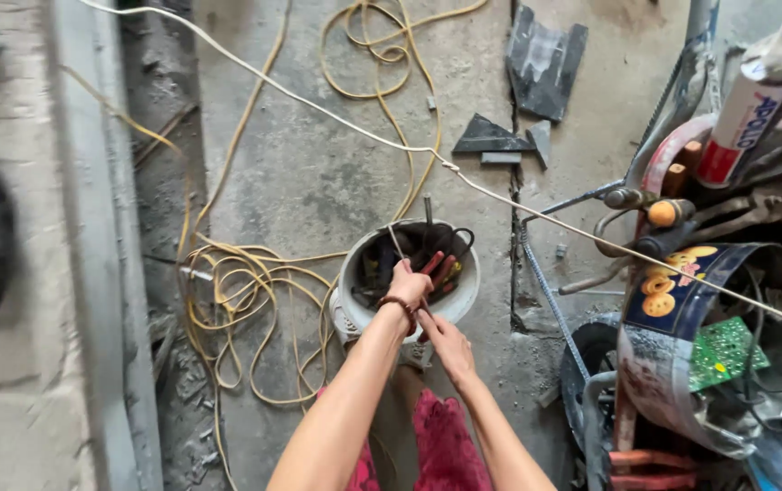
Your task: Repairing or preparing electrical components by stripping wires and using tools.
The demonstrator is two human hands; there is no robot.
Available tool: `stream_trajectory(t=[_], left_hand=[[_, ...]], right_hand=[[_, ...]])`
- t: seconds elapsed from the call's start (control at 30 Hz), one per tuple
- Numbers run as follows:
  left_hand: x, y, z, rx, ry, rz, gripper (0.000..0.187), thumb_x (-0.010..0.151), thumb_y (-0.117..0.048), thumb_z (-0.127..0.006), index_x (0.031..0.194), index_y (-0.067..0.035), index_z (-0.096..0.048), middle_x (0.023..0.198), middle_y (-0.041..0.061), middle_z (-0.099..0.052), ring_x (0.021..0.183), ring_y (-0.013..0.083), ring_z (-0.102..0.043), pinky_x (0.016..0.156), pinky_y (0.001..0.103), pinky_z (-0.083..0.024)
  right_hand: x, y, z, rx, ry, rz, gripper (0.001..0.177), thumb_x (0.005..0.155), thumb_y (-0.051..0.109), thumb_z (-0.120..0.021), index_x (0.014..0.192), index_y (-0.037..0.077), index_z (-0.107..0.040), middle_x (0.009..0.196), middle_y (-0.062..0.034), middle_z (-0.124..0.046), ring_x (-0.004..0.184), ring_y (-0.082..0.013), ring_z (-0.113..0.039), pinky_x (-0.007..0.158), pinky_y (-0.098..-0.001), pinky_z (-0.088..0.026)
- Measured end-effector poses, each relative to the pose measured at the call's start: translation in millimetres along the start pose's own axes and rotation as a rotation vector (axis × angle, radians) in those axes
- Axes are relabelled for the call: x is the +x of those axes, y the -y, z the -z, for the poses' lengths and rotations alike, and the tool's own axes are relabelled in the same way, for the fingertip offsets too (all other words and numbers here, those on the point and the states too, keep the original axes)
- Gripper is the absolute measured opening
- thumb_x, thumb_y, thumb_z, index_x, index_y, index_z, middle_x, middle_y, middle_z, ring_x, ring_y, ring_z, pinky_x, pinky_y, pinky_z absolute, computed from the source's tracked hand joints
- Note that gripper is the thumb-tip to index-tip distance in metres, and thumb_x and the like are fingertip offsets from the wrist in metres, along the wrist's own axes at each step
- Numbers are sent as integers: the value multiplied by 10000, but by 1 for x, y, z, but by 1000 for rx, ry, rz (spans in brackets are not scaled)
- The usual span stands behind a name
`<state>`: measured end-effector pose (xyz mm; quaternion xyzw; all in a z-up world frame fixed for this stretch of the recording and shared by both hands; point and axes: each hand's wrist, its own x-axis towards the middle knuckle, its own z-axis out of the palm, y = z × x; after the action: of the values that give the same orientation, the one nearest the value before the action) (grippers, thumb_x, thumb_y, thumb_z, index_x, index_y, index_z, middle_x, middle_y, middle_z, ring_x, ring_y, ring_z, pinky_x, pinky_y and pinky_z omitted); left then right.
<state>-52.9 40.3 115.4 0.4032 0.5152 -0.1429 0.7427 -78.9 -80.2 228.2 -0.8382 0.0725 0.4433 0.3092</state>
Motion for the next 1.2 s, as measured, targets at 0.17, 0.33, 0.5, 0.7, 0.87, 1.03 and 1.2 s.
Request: stream_trajectory(t=[0.17, 0.33, 0.5, 0.7, 0.87, 1.03, 1.2], left_hand=[[-145, -74, 31, -203, 15, -13, 700, 690, 89, -601, 1338, -78, -396, 1032, 100, -512, 812, 242, -561, 723, 410, -505], [-267, -128, 54, -387, 32, -91, 608, 710, 68, -608, 1236, -170, -420, 1014, 38, -489, 818, 180, -558, 802, 408, -555], [-366, -156, 91, -450, 199, -263, 277, 800, -13, -628, 1035, -89, -502, 944, 129, -558, 782, 222, -592, 712, 415, -506], [-517, -179, 121, -696, 209, -442, 278, 769, 25, -606, 1021, -74, -546, 1015, 73, -624, 916, 213, -677, 816, 397, -582], [-573, -156, 151, -852, 193, -608, 224, 806, 25, -600, 1026, -3, -568, 1073, 117, -637, 1010, 264, -681, 891, 417, -590], [-622, -127, 188, -931, 139, -715, 164, 829, 23, -580, 992, 35, -566, 1094, 126, -641, 1036, 281, -681, 934, 441, -586], [-689, -90, 237, -1007, 85, -703, 131, 828, 7, -567, 950, 19, -612, 1049, 139, -661, 991, 275, -685, 937, 428, -579]], right_hand=[[-75, 30, 20, 164, 71, 184, 530, 984, 537, -545, 841, 42, -666, 713, -13, -636, 723, -130, -581, 705, -307, -464], [-147, 74, 39, 383, 184, 303, 435, 1004, 441, -583, 803, 56, -603, 707, 59, -482, 653, -79, -400, 576, -275, -323], [-214, 111, 48, 355, 297, 424, 452, 1038, 458, -575, 761, 101, -556, 690, 101, -414, 634, -39, -342, 549, -251, -256], [-329, 194, 77, 214, 415, 507, 444, 991, 456, -549, 874, 106, -797, 604, 123, -380, 544, -31, -287, 503, -268, -184], [-383, 224, 77, 61, 541, 626, 479, 996, 460, -554, 875, 73, -808, 586, 117, -386, 525, -29, -269, 494, -265, -157], [-407, 230, 48, -13, 660, 729, 500, 1035, 455, -572, 767, 53, -699, 599, 115, -372, 527, -25, -245, 478, -270, -140], [-446, 231, -2, -97, 809, 681, 475, 1024, 435, -564, 692, 96, -562, 596, 83, -387, 504, -58, -283, 458, -285, -197]])
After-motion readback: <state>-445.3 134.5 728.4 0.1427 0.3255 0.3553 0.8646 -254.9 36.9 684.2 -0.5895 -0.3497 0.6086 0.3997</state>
